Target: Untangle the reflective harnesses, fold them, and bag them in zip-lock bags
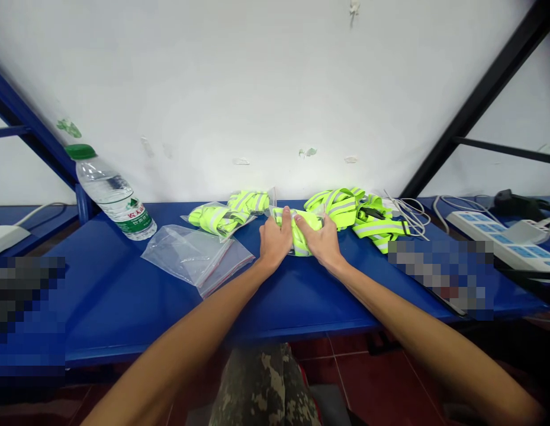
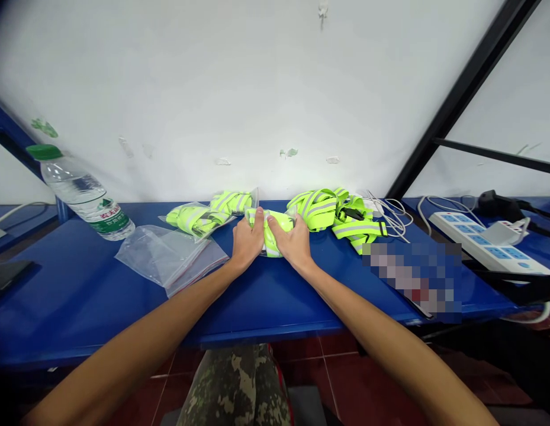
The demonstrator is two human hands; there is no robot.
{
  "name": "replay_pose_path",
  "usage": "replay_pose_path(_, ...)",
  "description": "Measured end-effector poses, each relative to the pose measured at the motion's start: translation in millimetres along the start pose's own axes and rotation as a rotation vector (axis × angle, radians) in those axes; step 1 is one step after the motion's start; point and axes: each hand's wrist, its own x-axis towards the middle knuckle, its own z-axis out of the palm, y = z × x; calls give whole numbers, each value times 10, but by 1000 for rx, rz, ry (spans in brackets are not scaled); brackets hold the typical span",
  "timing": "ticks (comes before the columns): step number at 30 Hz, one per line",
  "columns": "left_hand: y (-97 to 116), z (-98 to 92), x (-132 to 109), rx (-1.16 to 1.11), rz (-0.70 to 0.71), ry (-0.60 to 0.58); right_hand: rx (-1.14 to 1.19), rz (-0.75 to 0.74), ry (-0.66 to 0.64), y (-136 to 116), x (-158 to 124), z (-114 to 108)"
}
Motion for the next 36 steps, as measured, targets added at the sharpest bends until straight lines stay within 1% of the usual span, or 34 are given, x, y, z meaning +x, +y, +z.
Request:
replay_pose_path(6, 25, -38, -24, 30, 45, -29, 28, -35, -16, 28, -9, 21)
replay_pose_path(8, 27, -49, -17, 49, 57, -37, 33, -28, -15, 44, -9, 29)
replay_pose_path(10, 19, -59, 5, 91, 45, -49, 34, -2, -45, 58, -2, 27)
replay_pose_path(12, -2, -78, 44, 123, 31, -69, -40, 18, -95, 55, 13, 9)
replay_pose_path(13, -16, -93, 69, 128, 28, -80, -119, 0, -96, 45, 20, -7)
replay_pose_path(14, -32, -112, 97, 127, 25, -86, -223, -54, -82, 30, 25, -25)
replay_pose_path(16, -66, -161, 158, 119, 7, -66, -463, -265, -66, -1, 23, -66)
replay_pose_path(17, -81, -189, 188, 114, -16, -51, -573, -399, -95, -11, 14, -85)
replay_pose_path(18, -94, -218, 215, 100, -51, -53, -670, -526, -160, -13, 2, -102)
replay_pose_path(19, -103, -249, 237, 71, -91, -82, -754, -627, -249, -6, -12, -116)
replay_pose_path(20, -107, -284, 252, 27, -133, -143, -824, -693, -340, 10, -25, -127)
replay_pose_path(22, -98, -378, 253, -63, -184, -296, -910, -740, -459, 61, -30, -141)
replay_pose_path(23, -88, -445, 237, -70, -162, -331, -930, -736, -482, 88, -16, -144)
replay_pose_path(24, -76, -531, 212, -32, -96, -315, -935, -725, -483, 111, 12, -146)
replay_pose_path(25, -66, -637, 177, 48, 0, -269, -932, -711, -467, 128, 55, -144)
replay_pose_path(26, -60, -760, 135, 177, 135, -188, -926, -698, -438, 137, 112, -137)
replay_pose_path(27, -62, -898, 90, 323, 273, -152, -923, -691, -401, 139, 179, -125)
replay_pose_path(28, -73, -1043, 43, 465, 358, -194, -927, -691, -357, 137, 252, -105)
replay_pose_path(29, -93, -1185, -2, 596, 394, -289, -941, -698, -311, 131, 326, -79)
replay_pose_path(30, -119, -1316, -43, 711, 380, -389, -966, -707, -272, 127, 393, -46)
replay_pose_path(31, -149, -1426, -81, 790, 333, -484, -1000, -718, -250, 126, 449, -9)
replay_pose_path(32, -180, -1509, -116, 823, 279, -579, -1039, -731, -253, 130, 489, 30)
replay_pose_path(33, -206, -1559, -149, 833, 227, -645, -1079, -741, -275, 139, 511, 65)
replay_pose_path(34, -224, -1575, -182, 823, 194, -683, -1115, -748, -311, 152, 515, 94)
replay_pose_path(36, -221, -1515, -253, 809, 197, -693, -1170, -748, -383, 190, 483, 123)
